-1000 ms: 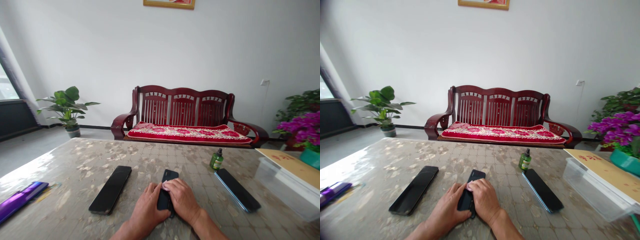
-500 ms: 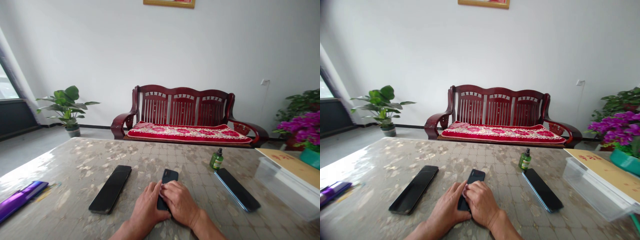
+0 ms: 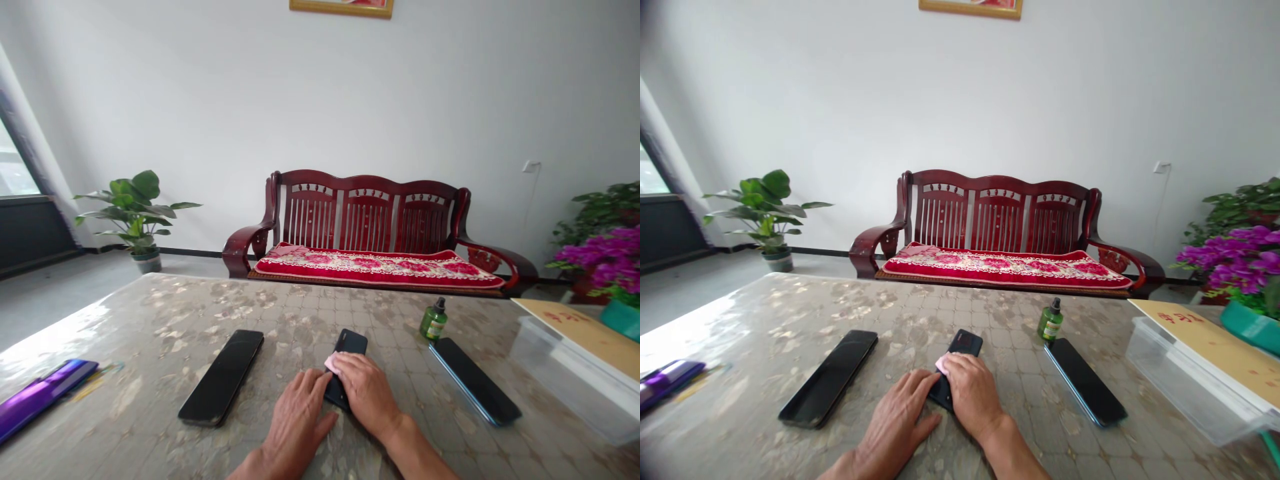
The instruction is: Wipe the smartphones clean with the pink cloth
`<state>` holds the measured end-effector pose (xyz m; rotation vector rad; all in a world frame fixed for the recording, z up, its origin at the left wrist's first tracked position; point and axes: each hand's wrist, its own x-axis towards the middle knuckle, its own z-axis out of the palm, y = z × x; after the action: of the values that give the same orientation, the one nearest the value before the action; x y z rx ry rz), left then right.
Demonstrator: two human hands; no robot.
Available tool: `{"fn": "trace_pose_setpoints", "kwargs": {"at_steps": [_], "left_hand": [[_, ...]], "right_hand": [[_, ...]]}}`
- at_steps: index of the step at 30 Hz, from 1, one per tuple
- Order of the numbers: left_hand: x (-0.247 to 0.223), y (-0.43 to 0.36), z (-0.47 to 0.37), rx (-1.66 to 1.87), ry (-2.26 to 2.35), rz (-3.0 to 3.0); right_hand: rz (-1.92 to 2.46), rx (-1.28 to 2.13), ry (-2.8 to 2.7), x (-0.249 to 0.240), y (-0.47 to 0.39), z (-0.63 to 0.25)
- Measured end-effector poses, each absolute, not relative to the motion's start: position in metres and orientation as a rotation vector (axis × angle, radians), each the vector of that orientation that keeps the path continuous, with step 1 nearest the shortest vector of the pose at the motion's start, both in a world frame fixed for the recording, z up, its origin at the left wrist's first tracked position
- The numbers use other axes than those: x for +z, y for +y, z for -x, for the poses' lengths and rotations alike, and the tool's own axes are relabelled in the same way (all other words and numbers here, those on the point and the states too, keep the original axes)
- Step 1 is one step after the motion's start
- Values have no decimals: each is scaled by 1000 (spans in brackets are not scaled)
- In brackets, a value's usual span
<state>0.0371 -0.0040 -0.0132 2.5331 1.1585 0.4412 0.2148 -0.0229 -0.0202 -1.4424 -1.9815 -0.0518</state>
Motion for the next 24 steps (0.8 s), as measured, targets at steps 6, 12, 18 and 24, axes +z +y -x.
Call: {"fn": "trace_pose_setpoints", "kwargs": {"at_steps": [6,12,18,24], "left_hand": [[-12,-6,-40,440,973,-2640],[-7,-7,-41,416,888,-2724],[-10,-8,-41,394,906,-2748],[-11,-10,-44,381,903,-2782]], "right_hand": [[1436,3,-2010,-20,-26,-214],[1502,-129,-1965,-24,-19,-218],[1601,-184,-1899,-28,-16,-223],[1399,-68,-2058,-24,-22,-216]]}}
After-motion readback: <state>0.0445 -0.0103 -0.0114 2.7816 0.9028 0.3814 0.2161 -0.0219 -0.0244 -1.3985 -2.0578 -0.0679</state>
